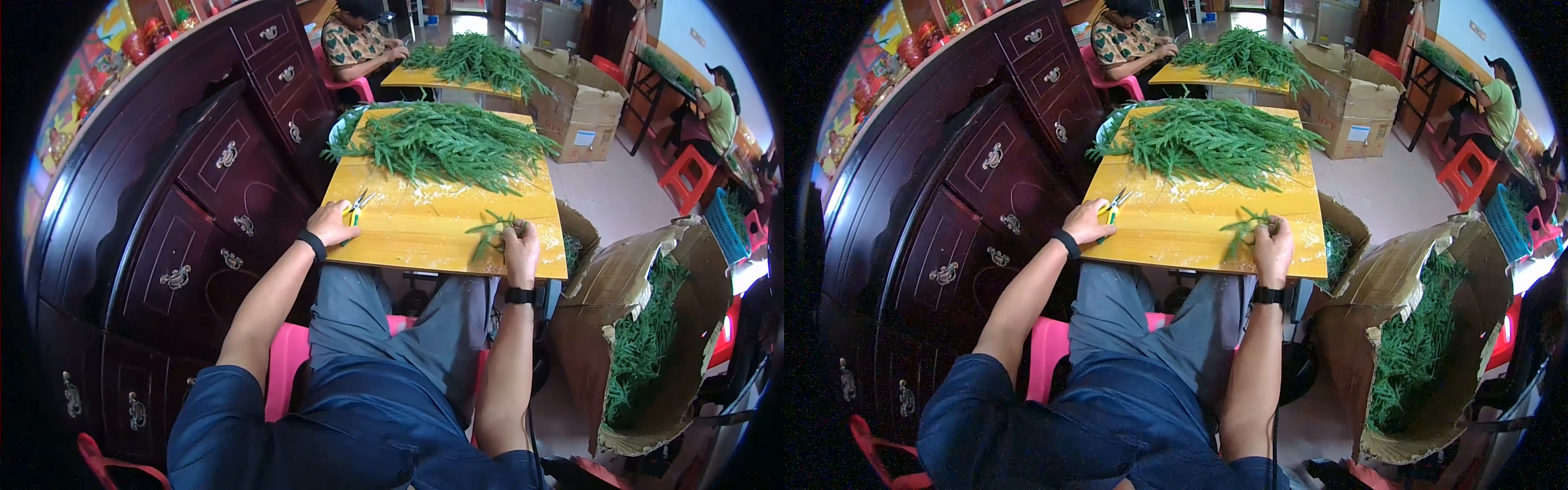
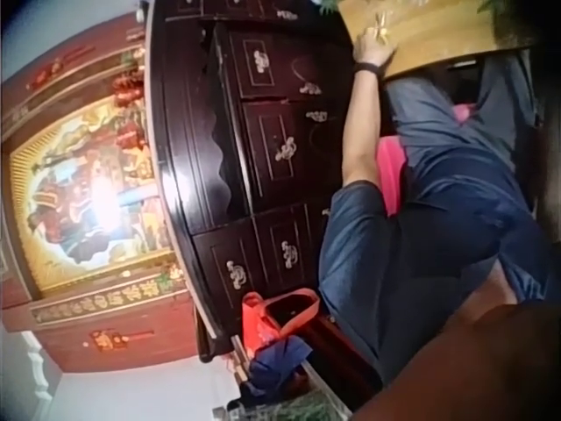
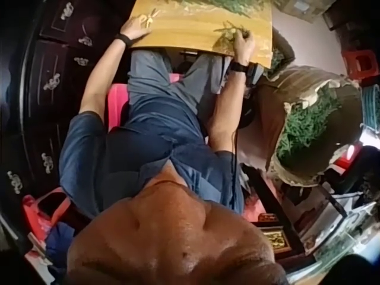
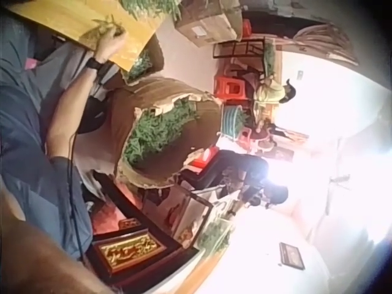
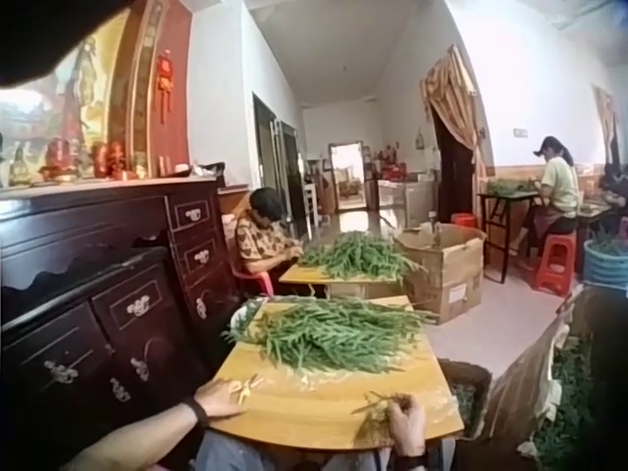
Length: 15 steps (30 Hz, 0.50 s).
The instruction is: The person assembles a wreath by twisting wire around green branches, using pliers to cut the wire and trim the foliage. They repeat this process several times, setting each finished piece on the table.
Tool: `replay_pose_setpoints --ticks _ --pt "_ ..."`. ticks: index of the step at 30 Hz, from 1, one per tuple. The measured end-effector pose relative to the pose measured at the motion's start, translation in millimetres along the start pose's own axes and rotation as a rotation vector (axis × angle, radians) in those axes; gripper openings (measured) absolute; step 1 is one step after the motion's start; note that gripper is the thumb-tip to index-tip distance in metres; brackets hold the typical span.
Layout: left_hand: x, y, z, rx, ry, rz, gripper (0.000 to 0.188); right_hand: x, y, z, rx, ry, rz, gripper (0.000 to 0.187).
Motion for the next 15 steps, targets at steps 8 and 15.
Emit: replay_pose_setpoints --ticks 8,15 --pt "-3 -10 -7 0.041 -0.071 -0.053 0.049 9 11 -25 0.223 0.37 0.219 0.055" --pt "15 -29 64 -0.309 -0.049 0.457 0.035 12 27 -84 0.402 0.272 0.325 0.041"
Point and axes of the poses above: each hand's wrist, its own y-axis away from the middle knuckle, its own x-axis out of the back of the hand, z = x × y, the point moved 7 cm from there along -y, towards the middle knuckle, and after that the axes turned 5 degrees about x, right-handed, at the moved point
